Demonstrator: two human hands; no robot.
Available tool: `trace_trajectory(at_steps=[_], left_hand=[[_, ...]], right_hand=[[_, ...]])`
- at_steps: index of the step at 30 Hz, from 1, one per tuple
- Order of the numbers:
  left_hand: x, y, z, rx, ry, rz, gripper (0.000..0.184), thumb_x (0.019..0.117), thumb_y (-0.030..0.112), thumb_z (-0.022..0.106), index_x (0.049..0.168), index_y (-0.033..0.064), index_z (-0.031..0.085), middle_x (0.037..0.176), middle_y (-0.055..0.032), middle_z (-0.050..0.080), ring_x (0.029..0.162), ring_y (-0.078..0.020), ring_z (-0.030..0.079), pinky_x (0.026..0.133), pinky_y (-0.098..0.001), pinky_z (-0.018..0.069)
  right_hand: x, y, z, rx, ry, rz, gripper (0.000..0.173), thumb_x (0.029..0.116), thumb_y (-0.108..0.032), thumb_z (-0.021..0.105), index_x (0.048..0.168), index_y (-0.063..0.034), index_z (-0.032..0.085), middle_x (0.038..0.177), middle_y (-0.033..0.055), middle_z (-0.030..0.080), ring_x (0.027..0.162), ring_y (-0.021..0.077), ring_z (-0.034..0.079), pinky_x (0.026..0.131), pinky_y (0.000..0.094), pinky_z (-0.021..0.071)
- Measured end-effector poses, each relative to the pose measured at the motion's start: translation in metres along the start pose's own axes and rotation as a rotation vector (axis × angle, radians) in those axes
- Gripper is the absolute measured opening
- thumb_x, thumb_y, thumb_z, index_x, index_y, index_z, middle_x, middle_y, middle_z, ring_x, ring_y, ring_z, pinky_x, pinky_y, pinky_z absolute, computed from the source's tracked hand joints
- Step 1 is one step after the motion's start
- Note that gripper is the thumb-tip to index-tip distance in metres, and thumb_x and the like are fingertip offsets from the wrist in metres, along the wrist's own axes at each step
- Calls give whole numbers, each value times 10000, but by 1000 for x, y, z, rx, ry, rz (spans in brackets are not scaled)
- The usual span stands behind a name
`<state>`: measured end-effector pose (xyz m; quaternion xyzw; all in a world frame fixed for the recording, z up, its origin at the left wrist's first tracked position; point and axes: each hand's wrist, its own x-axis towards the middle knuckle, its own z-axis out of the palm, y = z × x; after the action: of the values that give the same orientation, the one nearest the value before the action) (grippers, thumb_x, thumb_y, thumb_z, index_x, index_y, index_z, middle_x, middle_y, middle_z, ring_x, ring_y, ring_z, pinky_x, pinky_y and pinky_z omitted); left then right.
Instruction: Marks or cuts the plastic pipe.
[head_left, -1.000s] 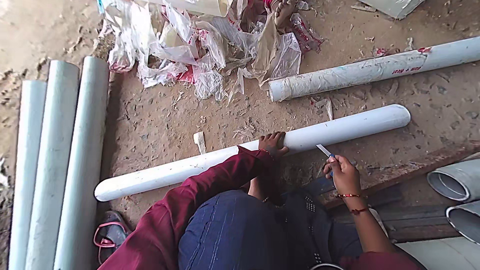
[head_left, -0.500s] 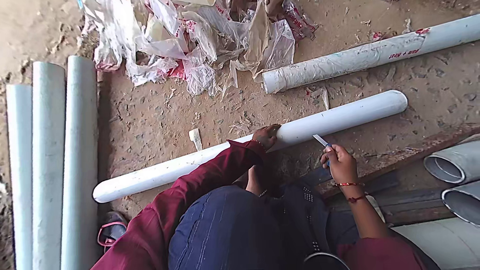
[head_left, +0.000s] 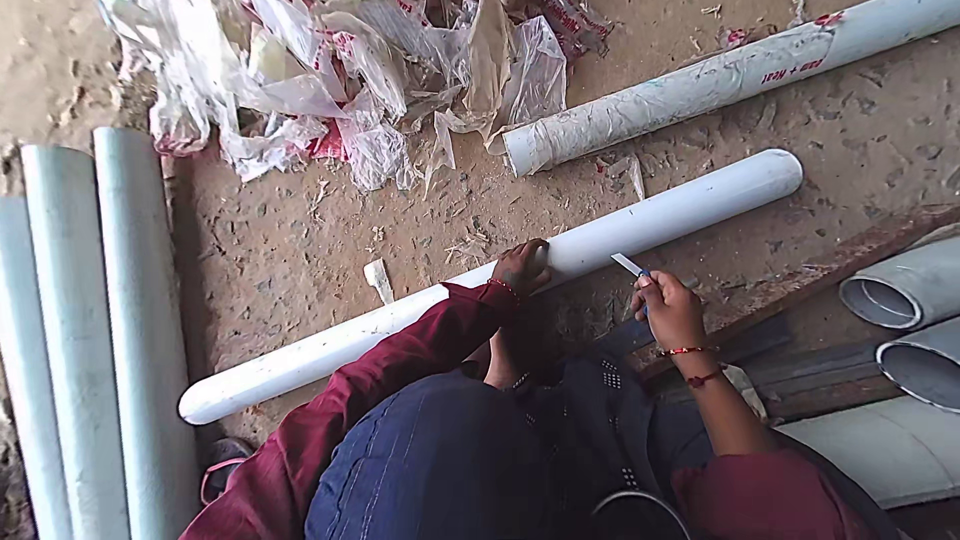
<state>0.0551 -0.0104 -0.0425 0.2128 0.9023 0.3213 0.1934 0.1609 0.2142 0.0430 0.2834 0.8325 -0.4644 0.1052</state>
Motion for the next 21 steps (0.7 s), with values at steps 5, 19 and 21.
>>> trace_trajectory(at_steps=[5,19,21], left_hand=[[0,-5,3,-13,7,95,559,851,71,738,1369,-74,590,1423,-249,602,1297,-408,608,1113,-562,440],[-153,-156,-98,229,-83,-489,494,1120,411,388,1373,63,630,1362,-231,644,1296,-449,587,1089,-664,400],[-177,-178,-108,235,-21,-565,490,1132,349,353,1298,13,669,1303,-266,666,1257,-472,609,1053,-685,415]], right_hand=[[1,1,0,2,-1,16,281,1114,-117,422,1155,89,609,746,49,635,575,47,595,601,215,520],[3,-3,37,-284,-91,-11,330,1122,-100,356,1288,113,546,903,188,700,729,267,684,744,438,560],[6,-9,66,-322,-66,-99,348,1122,-100,338,1298,121,540,940,206,707,749,294,700,759,467,570]])
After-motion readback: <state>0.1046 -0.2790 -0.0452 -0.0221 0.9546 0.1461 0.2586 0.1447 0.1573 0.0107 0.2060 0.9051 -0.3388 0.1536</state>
